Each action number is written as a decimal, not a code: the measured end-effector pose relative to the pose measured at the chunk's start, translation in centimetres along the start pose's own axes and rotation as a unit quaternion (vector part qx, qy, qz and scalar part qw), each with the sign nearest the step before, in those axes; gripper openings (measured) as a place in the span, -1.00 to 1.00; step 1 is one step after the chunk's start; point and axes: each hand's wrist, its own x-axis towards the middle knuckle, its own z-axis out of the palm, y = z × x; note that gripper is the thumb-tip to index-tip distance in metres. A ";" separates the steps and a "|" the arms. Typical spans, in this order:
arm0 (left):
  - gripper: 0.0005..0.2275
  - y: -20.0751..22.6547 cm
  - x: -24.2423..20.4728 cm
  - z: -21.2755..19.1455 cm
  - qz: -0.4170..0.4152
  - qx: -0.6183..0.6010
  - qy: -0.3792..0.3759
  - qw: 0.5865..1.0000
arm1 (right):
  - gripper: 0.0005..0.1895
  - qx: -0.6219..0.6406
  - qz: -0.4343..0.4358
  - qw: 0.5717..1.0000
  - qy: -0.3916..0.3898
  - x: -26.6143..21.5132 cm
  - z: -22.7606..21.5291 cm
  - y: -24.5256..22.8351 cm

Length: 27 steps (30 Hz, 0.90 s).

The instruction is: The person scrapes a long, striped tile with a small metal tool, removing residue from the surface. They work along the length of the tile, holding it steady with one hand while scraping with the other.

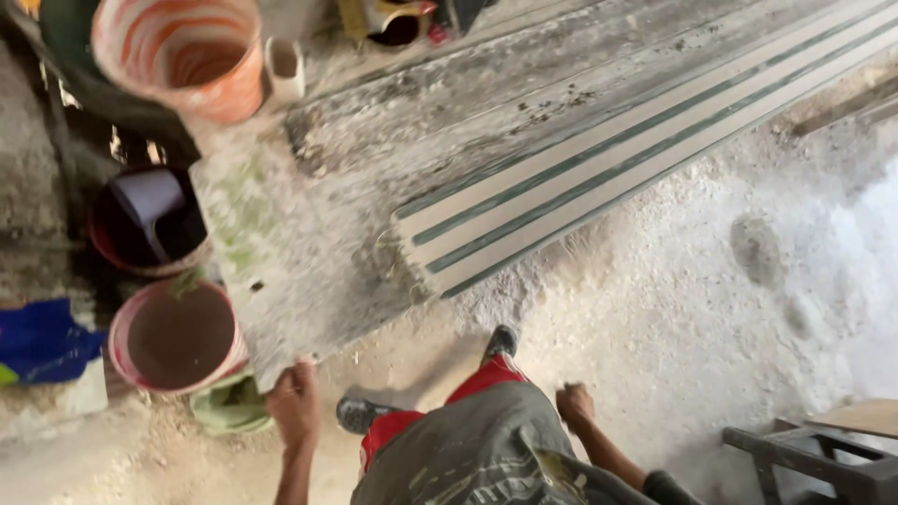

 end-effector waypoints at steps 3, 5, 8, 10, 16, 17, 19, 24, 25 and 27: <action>-0.78 7.7 0.5 7.3 0.076 -0.045 -0.063 0.994 | -0.58 0.123 0.080 0.989 -0.001 6.5 0.2 8.8; -0.61 11.7 0.9 13.5 0.225 0.048 -0.112 0.967 | -0.40 0.070 -0.001 0.996 0.046 16.0 5.0 14.3; -0.48 15.9 2.7 24.1 0.361 0.144 -0.039 0.920 | -0.39 0.145 -0.052 0.987 0.042 22.8 5.1 20.5; -0.39 17.9 3.3 28.2 0.312 0.205 -0.109 0.921 | -0.27 0.164 -0.018 0.986 0.010 17.7 -1.9 17.6; -0.35 19.8 3.9 35.2 0.298 0.322 -0.047 0.897 | -0.53 0.281 0.061 0.957 -0.040 10.8 -20.8 6.9; -0.40 19.7 3.6 35.5 0.320 0.311 -0.005 0.895 | -0.55 0.262 0.045 0.964 -0.028 9.9 -23.4 4.9; -0.41 21.0 3.9 35.7 0.335 0.322 0.025 0.885 | -0.55 0.267 0.033 0.963 -0.018 11.8 -25.4 3.6; -0.33 17.2 4.5 37.2 0.299 0.365 0.019 0.882 | -0.56 0.252 -0.005 0.968 0.002 15.2 -27.1 -1.0; -0.33 17.7 4.6 37.1 0.284 0.370 0.013 0.884 | -0.58 0.272 -0.027 0.962 0.005 15.9 -27.1 -2.5; -0.33 18.4 3.6 36.4 0.257 0.375 0.005 0.891 | -0.59 0.280 -0.050 0.959 0.006 14.9 -27.6 -4.9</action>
